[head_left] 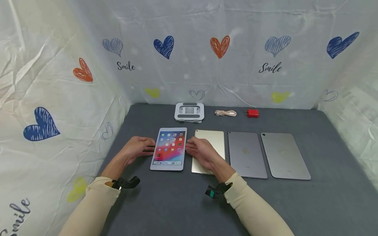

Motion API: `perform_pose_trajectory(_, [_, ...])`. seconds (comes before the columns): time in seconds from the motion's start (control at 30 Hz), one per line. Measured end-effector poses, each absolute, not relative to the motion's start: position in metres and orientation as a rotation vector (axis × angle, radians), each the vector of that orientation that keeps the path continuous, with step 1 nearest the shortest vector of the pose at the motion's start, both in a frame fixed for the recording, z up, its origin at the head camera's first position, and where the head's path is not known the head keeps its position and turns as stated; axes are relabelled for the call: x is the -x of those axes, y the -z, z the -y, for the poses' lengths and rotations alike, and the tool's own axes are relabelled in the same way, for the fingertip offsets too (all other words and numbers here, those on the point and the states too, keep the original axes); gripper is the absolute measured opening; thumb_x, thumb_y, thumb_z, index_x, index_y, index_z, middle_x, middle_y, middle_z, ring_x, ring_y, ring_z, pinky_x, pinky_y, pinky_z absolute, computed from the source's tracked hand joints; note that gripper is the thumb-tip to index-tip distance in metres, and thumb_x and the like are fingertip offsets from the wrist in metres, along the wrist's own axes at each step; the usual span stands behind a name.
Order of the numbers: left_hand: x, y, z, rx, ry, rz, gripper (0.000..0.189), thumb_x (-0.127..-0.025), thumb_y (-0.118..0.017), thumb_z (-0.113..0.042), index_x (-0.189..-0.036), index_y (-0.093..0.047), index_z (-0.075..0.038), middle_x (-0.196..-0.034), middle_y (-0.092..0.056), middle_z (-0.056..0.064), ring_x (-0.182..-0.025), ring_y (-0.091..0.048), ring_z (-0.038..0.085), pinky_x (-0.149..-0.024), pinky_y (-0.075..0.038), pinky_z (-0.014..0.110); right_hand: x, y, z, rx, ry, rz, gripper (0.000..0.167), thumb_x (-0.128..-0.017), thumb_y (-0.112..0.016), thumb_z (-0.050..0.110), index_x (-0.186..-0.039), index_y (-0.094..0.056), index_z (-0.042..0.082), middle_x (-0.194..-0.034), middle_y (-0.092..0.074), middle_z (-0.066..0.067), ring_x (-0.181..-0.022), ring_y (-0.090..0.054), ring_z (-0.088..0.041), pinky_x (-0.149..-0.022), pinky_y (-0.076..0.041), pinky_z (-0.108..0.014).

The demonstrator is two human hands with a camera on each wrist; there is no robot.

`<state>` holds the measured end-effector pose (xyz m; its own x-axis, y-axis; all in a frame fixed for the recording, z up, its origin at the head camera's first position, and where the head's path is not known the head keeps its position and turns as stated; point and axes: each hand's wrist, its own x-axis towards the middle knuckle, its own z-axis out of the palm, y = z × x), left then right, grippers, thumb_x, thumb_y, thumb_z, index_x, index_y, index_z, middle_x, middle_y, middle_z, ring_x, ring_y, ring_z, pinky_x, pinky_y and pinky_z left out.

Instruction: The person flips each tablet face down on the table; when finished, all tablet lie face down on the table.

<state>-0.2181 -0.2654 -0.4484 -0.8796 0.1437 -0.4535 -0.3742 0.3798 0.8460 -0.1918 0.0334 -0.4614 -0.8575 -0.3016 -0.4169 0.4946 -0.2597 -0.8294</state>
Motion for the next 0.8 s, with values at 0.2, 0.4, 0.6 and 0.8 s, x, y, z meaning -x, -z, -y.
perform_pose_trajectory(0.2, [0.219,0.449,0.257,0.184,-1.528,-2.147,0.048,-0.114,-0.060,-0.024,-0.151,-0.057,0.008,-0.159,-0.055,0.027,-0.136,-0.067,0.038,-0.114,-0.057,0.049,0.194,0.459,-0.038,-0.259,2.135,-1.478,0.043,-0.106,-0.051,0.023,-0.138,-0.054,-0.005,-0.146,-0.057,-0.020,-0.128,-0.058,-0.029,-0.126,-0.045,-0.045])
perform_pose_trajectory(0.4, [0.221,0.450,0.245,0.158,-1.537,-2.115,0.052,-0.112,-0.065,-0.023,-0.154,-0.056,0.006,-0.158,-0.056,0.026,-0.135,-0.067,0.036,-0.115,-0.057,0.049,0.194,0.457,-0.049,-0.192,2.155,-1.397,0.054,-0.107,-0.050,0.028,-0.151,-0.049,-0.003,-0.151,-0.051,-0.020,-0.136,-0.054,-0.033,-0.131,-0.040,-0.050])
perform_pose_trajectory(0.6, [0.219,0.451,0.233,0.118,-1.570,-2.042,0.051,-0.112,-0.065,-0.021,-0.154,-0.055,0.007,-0.153,-0.062,0.026,-0.133,-0.070,0.034,-0.116,-0.057,0.047,0.189,0.456,-0.069,-0.130,2.146,-1.425,0.053,-0.111,-0.046,0.028,-0.152,-0.046,-0.005,-0.164,-0.044,-0.023,-0.147,-0.050,-0.037,-0.132,-0.038,-0.052])
perform_pose_trajectory(0.8, [0.218,0.440,0.222,0.038,-1.605,-1.995,0.055,-0.113,-0.065,-0.023,-0.157,-0.051,0.006,-0.153,-0.064,0.025,-0.136,-0.069,0.036,-0.115,-0.057,0.046,0.182,0.449,-0.090,-0.103,2.142,-1.456,0.053,-0.114,-0.044,0.028,-0.154,-0.046,-0.007,-0.159,-0.048,-0.022,-0.136,-0.057,-0.034,-0.126,-0.047,-0.047])
